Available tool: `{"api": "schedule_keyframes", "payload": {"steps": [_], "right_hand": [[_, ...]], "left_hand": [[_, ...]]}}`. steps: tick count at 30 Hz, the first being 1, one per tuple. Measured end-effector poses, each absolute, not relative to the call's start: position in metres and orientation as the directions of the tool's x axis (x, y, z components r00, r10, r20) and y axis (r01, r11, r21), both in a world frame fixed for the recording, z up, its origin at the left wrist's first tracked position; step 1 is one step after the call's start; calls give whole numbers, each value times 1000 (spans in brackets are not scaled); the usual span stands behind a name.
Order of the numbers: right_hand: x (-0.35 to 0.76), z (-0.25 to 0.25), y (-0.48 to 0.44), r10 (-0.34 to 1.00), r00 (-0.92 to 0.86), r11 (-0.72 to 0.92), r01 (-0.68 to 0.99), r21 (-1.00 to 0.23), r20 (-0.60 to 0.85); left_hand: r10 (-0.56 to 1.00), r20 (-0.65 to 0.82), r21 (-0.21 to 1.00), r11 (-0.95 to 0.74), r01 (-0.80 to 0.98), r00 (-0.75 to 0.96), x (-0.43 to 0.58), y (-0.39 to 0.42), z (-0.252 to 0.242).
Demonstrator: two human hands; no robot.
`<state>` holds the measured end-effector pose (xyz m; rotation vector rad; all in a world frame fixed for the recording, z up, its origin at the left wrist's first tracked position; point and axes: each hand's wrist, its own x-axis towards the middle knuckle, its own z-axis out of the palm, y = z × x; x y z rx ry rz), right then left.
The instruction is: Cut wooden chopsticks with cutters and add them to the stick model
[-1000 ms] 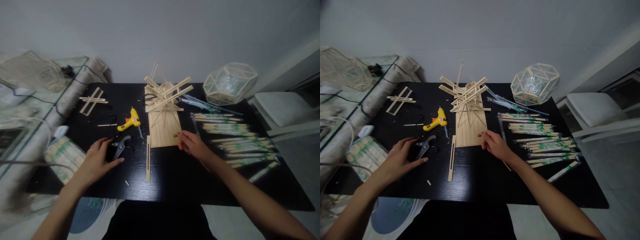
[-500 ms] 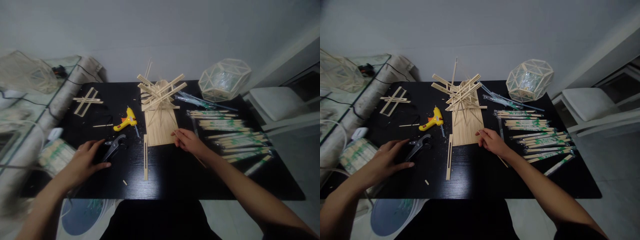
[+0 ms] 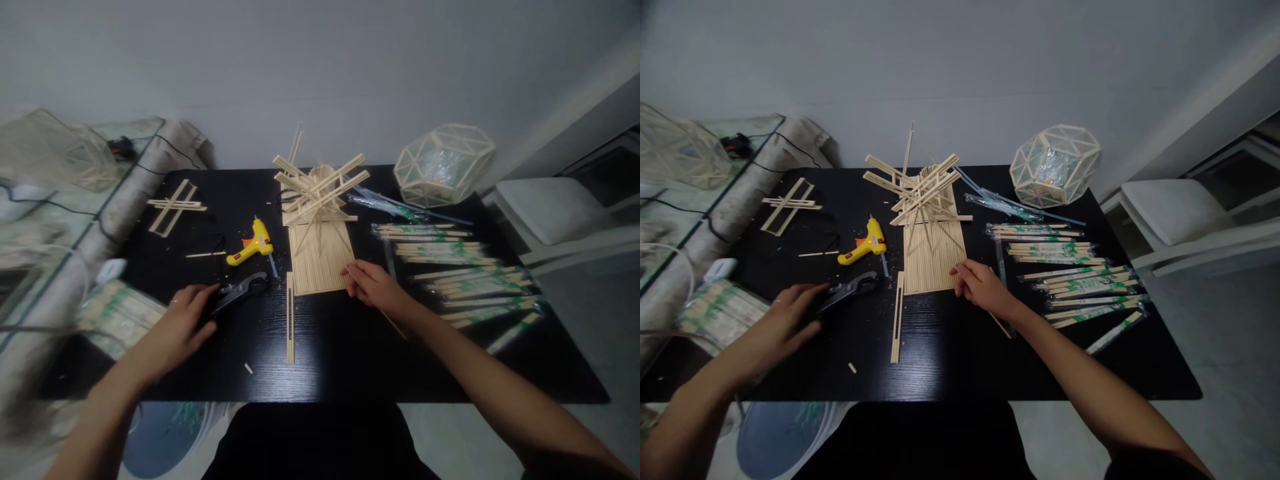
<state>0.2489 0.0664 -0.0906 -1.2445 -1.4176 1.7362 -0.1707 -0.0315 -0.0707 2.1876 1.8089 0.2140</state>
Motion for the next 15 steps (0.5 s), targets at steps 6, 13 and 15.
{"api": "schedule_keyframes", "payload": {"steps": [6,13,15], "right_hand": [[249,-94,68,858,-406,-300,103,-949,-315],[248,-90,68,841,-429,-317,100,-943,-329],[248,-90,69,838,-436,-314,108,-943,-329]], "left_hand": [[981,36,423,-190,886,193,-128,-24,-53],[944,116,609,-313,729,309,-40,11,-41],[931,106,638,-332,695,348,-24,24,-44]]}}
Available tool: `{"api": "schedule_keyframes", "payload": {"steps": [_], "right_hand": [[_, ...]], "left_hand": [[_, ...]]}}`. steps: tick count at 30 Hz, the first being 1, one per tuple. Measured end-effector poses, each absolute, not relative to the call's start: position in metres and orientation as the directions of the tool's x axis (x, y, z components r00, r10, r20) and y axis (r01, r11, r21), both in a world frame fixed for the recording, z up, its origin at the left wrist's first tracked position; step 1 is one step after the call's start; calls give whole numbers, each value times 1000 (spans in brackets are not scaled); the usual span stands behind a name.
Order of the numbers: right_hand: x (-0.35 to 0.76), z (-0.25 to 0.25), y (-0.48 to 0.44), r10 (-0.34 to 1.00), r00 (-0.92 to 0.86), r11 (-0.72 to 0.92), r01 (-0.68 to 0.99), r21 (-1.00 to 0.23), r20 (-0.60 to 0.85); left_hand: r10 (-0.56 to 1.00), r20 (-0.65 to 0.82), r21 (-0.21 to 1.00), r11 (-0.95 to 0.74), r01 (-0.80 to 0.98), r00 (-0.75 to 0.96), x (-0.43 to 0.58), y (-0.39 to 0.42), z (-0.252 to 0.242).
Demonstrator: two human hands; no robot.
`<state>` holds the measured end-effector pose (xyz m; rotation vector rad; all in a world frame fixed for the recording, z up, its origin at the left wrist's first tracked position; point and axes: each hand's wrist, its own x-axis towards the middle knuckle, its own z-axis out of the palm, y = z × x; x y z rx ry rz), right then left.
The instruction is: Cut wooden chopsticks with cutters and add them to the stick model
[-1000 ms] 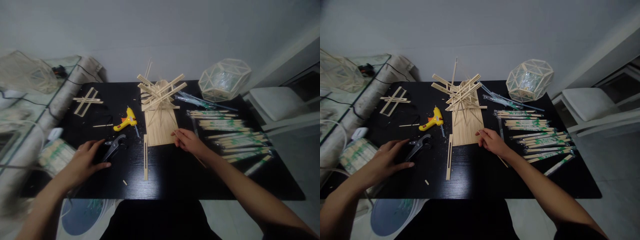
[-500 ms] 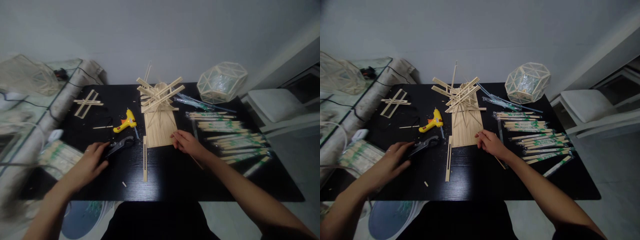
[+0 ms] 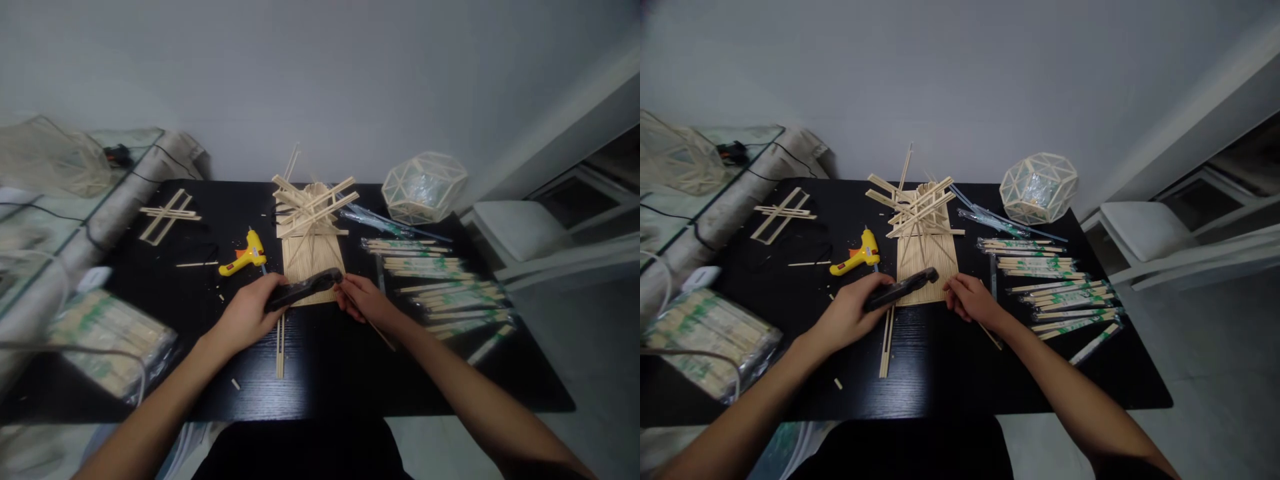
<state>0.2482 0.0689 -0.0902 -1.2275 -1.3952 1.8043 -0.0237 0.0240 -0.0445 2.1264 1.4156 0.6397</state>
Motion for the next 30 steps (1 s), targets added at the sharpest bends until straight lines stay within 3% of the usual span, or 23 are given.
{"api": "schedule_keyframes", "payload": {"steps": [8,20,30], "right_hand": [[249,-91,68,839,-437,-308,108,-945,-323],[249,-91,68,853,-403,-316,106,-943,-331],[246,-89,71,853,-417,-299,101,-949,-313]], "left_hand": [[944,60,671,-278,687,323,-15,36,-72],[967,114,726,-237,645,226,-25,38,-82],[949,169,712,-305,632,267,-17,41,-89]]}}
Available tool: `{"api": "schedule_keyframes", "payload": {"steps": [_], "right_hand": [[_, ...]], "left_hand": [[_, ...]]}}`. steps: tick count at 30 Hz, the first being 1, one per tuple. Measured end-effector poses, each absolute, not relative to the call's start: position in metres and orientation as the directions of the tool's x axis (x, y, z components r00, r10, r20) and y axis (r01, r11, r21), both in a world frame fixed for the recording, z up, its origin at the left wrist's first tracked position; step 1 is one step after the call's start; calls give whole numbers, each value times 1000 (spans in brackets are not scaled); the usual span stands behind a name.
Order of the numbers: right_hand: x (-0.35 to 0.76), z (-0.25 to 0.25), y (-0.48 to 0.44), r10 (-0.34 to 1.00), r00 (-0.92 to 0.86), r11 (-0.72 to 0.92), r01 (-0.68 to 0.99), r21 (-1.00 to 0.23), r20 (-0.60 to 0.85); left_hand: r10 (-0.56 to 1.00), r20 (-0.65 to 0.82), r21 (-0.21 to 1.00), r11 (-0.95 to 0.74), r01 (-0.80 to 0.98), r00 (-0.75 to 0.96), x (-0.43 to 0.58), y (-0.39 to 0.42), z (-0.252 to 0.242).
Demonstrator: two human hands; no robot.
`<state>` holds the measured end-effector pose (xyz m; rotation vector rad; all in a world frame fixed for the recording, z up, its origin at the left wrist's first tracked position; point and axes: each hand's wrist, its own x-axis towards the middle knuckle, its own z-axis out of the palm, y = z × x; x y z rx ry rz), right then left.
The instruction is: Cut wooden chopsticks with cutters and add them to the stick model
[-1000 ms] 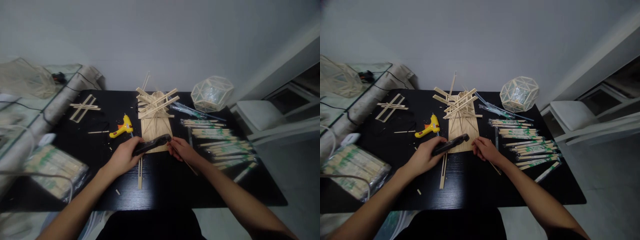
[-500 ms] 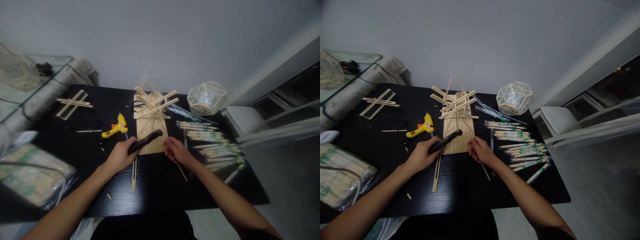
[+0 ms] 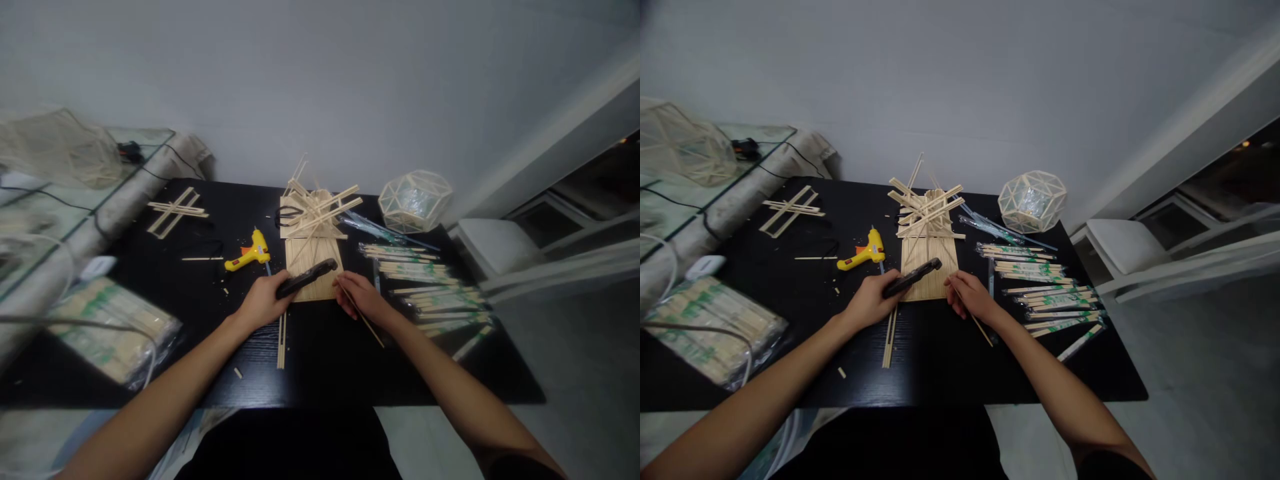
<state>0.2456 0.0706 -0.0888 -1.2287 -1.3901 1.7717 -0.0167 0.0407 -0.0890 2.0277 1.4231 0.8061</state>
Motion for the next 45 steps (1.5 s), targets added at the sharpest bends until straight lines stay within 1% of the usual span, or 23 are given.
{"api": "schedule_keyframes", "payload": {"steps": [6,11,17,23,30,34,45], "right_hand": [[244,-91,74,886,-339,-347,-33,-937,-316],[240,-94,76,904,-325,-313,-58,-948,-279],[238,-97,76,911,-324,-288,-54,-956,-256],[238,-96,75,911,-330,-276,-40,-960,-248],[239,-93,72,901,-364,-246,18,-969,-236],[240,-92,70,899,-380,-228,23,-973,-220],[240,-90,71,901,-382,-217,20,-976,-208]], "left_hand": [[942,198,706,-328,628,270,-18,42,-92],[937,203,680,-343,648,283,-19,38,-89],[933,195,641,-354,681,302,-16,36,-90],[938,175,639,-339,690,299,-15,33,-90],[953,159,653,-297,696,258,-16,35,-91],[958,156,668,-281,689,240,-15,35,-90],[968,169,626,-252,738,187,-15,34,-86]]}}
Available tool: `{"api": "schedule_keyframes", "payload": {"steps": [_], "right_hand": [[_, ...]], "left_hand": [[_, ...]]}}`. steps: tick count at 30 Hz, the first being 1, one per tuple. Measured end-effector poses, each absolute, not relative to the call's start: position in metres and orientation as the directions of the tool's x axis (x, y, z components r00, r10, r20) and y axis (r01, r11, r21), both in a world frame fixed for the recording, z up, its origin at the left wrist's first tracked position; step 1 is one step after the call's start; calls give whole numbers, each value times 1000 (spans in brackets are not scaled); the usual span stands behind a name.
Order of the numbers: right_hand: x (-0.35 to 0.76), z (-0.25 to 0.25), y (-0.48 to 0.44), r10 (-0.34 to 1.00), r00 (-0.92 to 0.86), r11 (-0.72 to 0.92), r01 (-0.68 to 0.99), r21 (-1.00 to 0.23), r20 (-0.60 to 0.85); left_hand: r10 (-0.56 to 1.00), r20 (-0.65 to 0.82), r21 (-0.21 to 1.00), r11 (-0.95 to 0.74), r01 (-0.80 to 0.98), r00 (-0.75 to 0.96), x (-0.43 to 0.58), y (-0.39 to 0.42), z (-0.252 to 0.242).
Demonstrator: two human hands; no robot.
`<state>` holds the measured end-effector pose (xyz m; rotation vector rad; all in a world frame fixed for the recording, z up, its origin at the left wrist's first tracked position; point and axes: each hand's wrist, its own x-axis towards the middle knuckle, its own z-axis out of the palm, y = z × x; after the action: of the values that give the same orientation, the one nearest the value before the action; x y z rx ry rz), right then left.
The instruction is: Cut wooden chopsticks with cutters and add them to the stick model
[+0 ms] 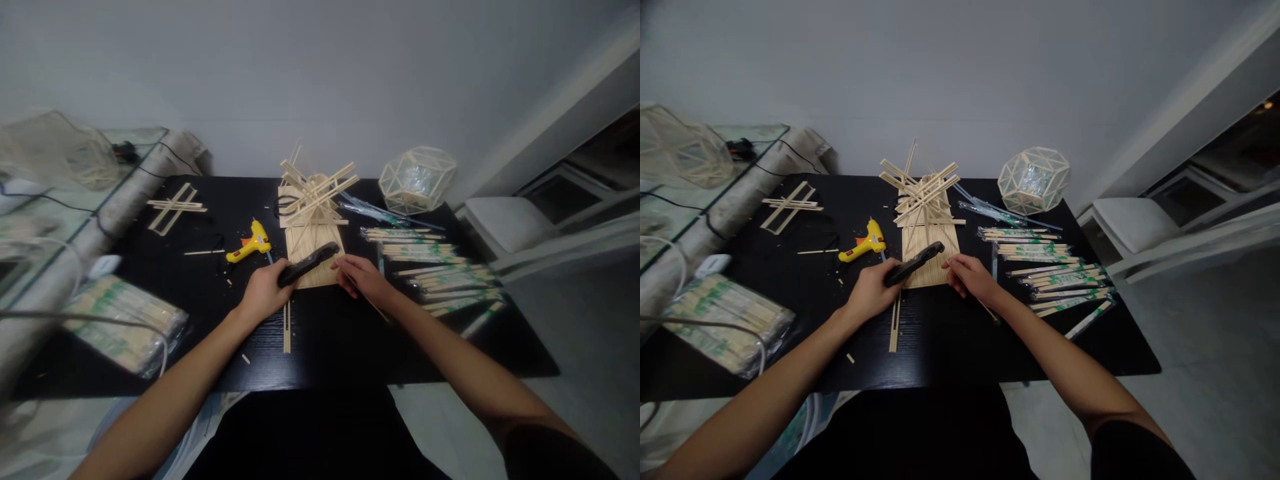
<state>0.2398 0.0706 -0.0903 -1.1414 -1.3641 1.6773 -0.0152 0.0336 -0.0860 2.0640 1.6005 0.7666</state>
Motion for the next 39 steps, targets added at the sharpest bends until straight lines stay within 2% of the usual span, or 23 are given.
{"api": "schedule_keyframes", "payload": {"steps": [7,14,17,27,34,39], "right_hand": [[240,-73,62,914,-386,-103,75,-992,-124],[229,-44,51,930,-326,260,266,-928,168],[222,-44,47,924,-282,348,332,-877,260],[222,-59,39,906,-231,419,380,-825,354],[222,-65,39,896,-237,443,415,-795,375],[224,-64,38,864,-254,504,452,-736,435]], "left_hand": [[969,181,613,-245,751,168,-15,33,-88],[957,236,664,-286,691,169,-12,31,-88],[952,251,665,-303,683,178,-13,30,-89],[931,302,618,-354,702,204,-11,28,-89],[936,264,588,-347,730,233,-10,29,-88],[938,246,613,-344,711,242,-10,27,-89]]}}
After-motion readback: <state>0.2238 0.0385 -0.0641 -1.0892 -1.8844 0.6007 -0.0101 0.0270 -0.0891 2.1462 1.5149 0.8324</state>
